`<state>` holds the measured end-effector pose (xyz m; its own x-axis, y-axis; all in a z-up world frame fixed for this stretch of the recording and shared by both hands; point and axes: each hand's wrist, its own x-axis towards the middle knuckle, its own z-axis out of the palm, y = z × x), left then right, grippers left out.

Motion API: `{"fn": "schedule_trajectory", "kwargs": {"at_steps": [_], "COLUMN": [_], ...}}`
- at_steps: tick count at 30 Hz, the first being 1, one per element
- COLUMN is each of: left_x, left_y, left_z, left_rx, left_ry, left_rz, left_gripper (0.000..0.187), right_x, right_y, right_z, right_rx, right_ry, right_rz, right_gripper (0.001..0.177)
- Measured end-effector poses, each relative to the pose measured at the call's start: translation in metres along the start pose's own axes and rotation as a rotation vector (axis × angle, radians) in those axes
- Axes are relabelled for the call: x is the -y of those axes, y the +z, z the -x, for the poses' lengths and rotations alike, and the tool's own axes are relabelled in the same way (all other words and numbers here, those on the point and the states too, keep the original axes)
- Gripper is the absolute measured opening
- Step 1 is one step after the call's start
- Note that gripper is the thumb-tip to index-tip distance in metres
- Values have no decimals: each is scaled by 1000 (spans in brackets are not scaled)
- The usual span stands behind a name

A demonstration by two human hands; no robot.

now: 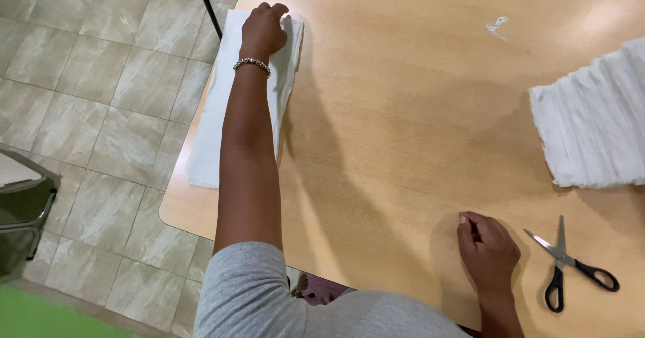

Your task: The person folds rectangular pieces of white fabric on a table, uses scissors to cut and trim specific pieces, and adds the finished folded items to a growing stack.

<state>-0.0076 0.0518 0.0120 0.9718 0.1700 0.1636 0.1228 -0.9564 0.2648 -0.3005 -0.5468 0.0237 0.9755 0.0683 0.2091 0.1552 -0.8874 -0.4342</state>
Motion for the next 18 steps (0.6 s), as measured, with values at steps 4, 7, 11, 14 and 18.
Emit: {"fn": "schedule_trajectory", "kwargs": {"at_steps": [4, 7, 11, 14, 18], "left_x": [3, 14, 26, 20, 15], "left_y": [5, 13, 19, 10, 5], "left_z": [-3, -7, -2, 10, 23], "left_rx": [-34, -146, -260, -278, -403], "left_ry": [-31, 28, 101, 63, 126], "left_rz": [28, 10, -60, -81, -28], "left_gripper": [32, 16, 17, 16, 21], "right_x": [-2, -2, -2, -3, -2], "right_y": [1, 2, 2, 2, 2], "right_z": [0, 0, 0, 1, 0], "right_rx": [-60, -77, -78, -16, -35], "right_ry": [-99, -98, -100, -30, -50], "right_rz": [-8, 7, 2, 5, 20], "right_gripper": [12, 12, 12, 12, 12]}}
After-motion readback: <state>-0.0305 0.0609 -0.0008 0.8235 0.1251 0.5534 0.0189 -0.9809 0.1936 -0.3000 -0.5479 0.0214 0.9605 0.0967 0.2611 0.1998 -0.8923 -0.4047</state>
